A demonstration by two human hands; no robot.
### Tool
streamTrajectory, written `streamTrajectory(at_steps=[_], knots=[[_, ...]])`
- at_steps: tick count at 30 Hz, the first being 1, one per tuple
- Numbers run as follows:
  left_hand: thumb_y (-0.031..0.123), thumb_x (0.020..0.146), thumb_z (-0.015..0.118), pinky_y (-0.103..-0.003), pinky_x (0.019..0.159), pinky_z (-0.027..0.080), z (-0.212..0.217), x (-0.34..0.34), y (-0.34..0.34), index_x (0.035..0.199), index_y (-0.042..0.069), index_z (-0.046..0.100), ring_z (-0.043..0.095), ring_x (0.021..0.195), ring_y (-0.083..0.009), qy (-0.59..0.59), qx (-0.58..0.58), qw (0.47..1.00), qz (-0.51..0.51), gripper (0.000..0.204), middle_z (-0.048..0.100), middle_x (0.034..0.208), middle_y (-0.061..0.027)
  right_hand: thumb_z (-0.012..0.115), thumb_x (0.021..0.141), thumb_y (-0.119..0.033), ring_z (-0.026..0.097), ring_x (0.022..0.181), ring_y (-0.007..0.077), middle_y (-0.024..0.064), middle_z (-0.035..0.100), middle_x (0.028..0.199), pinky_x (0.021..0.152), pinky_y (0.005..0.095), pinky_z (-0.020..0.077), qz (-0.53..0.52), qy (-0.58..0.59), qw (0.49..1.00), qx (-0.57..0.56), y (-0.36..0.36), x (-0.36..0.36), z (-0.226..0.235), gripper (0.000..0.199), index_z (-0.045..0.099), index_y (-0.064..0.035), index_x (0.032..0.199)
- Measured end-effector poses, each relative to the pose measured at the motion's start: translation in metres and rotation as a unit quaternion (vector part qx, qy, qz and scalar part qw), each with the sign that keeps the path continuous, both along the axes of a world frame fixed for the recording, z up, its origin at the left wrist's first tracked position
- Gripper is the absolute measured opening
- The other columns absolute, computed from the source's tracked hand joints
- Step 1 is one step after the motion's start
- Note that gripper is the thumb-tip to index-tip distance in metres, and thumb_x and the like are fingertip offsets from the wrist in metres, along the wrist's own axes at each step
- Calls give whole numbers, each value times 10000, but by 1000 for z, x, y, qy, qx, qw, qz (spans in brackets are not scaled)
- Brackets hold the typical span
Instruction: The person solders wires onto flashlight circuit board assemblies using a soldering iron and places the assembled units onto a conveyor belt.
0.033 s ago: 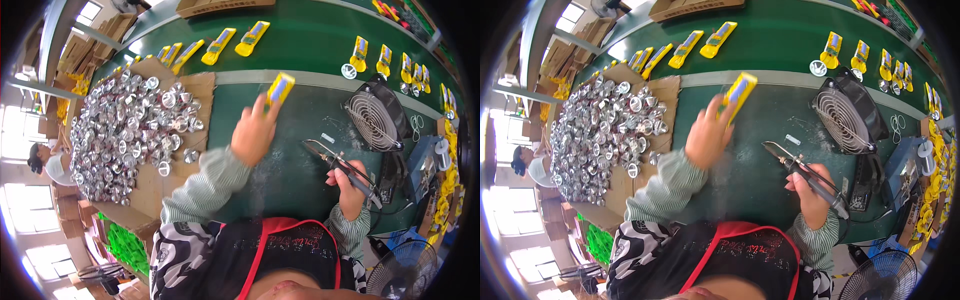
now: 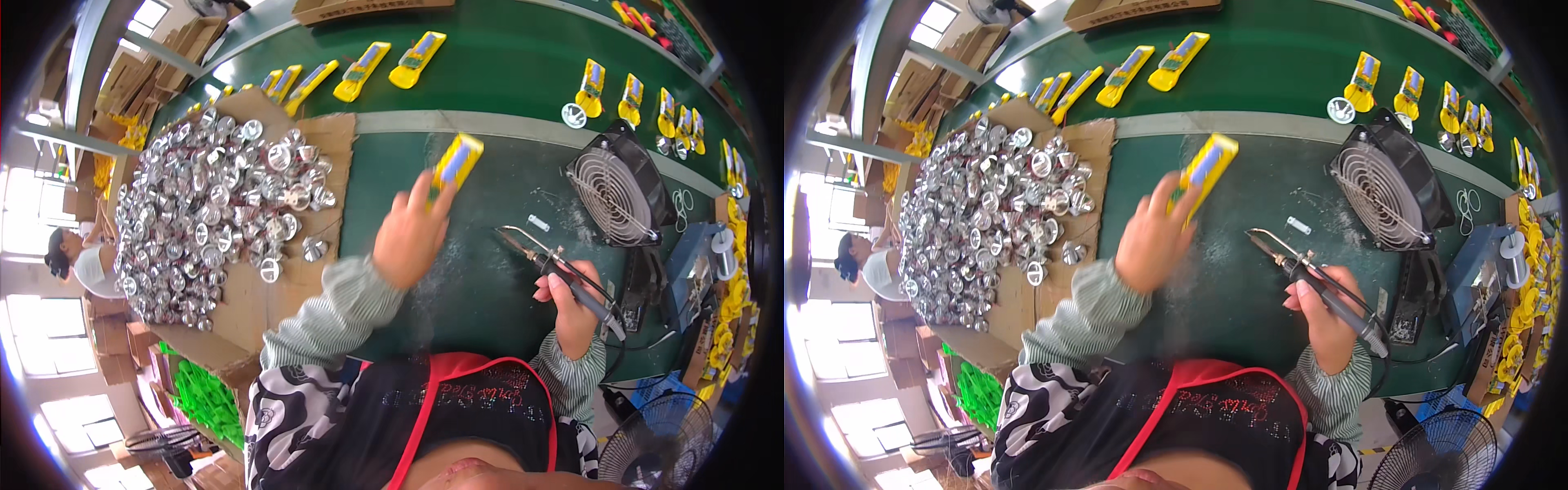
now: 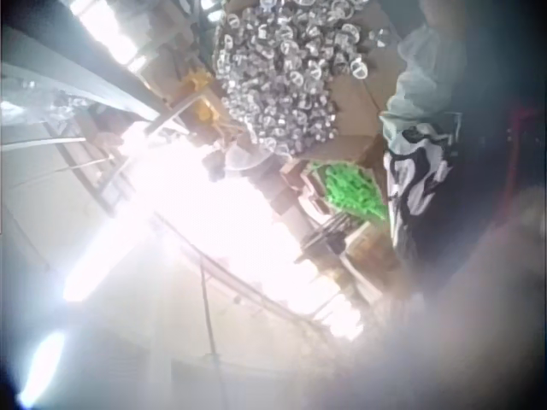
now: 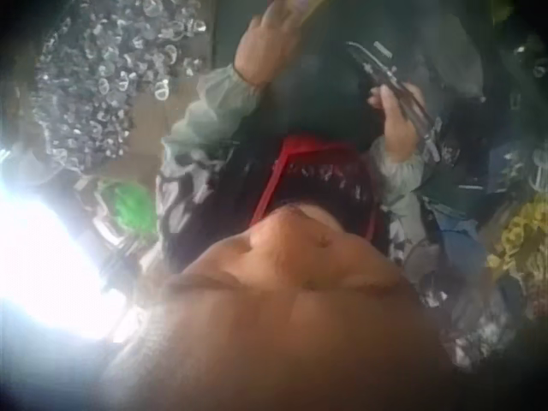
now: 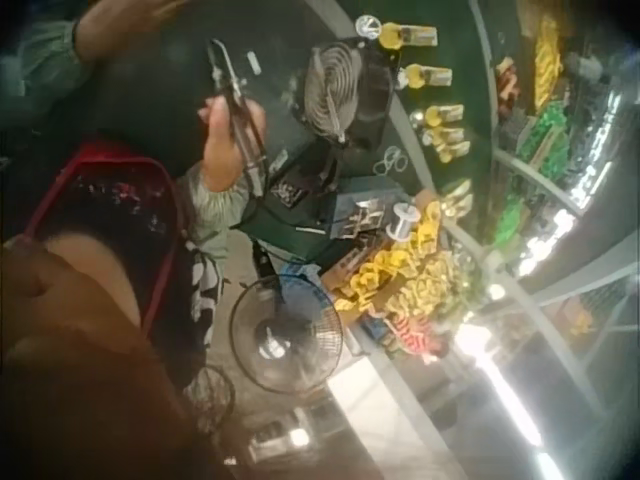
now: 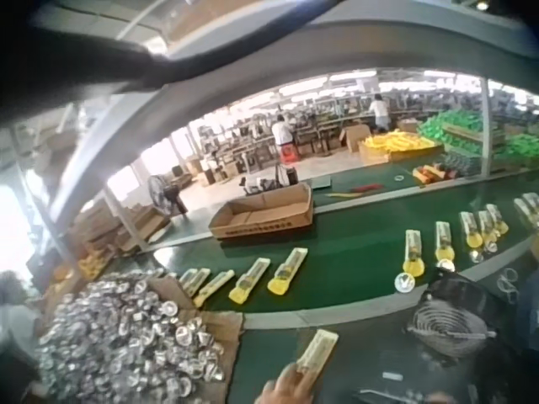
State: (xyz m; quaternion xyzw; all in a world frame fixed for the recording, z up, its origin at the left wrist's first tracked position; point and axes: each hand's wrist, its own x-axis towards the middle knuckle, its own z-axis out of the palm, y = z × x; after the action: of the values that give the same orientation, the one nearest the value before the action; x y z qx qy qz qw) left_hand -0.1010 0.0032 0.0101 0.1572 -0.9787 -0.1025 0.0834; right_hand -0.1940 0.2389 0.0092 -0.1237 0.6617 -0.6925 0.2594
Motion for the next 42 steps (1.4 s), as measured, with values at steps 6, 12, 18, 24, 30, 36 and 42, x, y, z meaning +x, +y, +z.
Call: streamTrajectory(at_steps=[6,12,18,24,30,36,42], knots=[[213,723,721,-421,825,472,-1,97,27,1217,115,519,542,958,-330,24,72,997,10,542,463,1219,-158,590,847,-34,624,636,157,155,636,801,607,260,527,40,5,999,-12,-10,17,4,179,500,40,983],[168,731,707,-422,753,422,-2,110,-52,977,93,570,552,916,-278,56,-161,962,216,292,617,930,-70,589,849,-32,629,642,156,155,640,803,617,256,529,65,12,998,-3,-14,33,7,165,506,43,970],[103,770,664,-409,692,437,-28,119,-71,833,48,603,573,788,-276,97,-97,978,159,103,629,806,-90,597,843,-5,632,650,135,137,643,798,604,241,531,105,24,994,-12,-18,43,11,155,513,43,964],[81,803,669,-261,575,455,-15,115,-36,874,10,659,570,649,-104,137,257,949,124,101,599,720,-26,607,841,-16,637,659,140,138,649,807,620,249,540,114,-6,993,-11,-25,46,8,155,525,52,954],[85,812,666,-243,570,433,-23,111,-11,835,-11,638,525,620,-79,89,418,883,193,102,580,694,-24,598,820,7,648,666,153,138,652,795,612,260,542,165,-11,985,-41,-37,46,1,150,534,58,946],[74,779,661,-307,627,430,-27,105,-8,789,14,622,524,675,-178,89,309,936,143,72,557,681,-49,580,836,10,641,660,163,158,644,798,609,265,548,199,7,979,-42,-49,44,-9,147,512,50,960],[67,754,658,-341,637,432,-24,104,-7,756,20,603,530,694,-233,83,288,944,140,73,571,698,-72,569,843,13,639,670,153,151,644,807,616,262,546,214,3,976,-42,-59,43,-13,142,507,52,965]])
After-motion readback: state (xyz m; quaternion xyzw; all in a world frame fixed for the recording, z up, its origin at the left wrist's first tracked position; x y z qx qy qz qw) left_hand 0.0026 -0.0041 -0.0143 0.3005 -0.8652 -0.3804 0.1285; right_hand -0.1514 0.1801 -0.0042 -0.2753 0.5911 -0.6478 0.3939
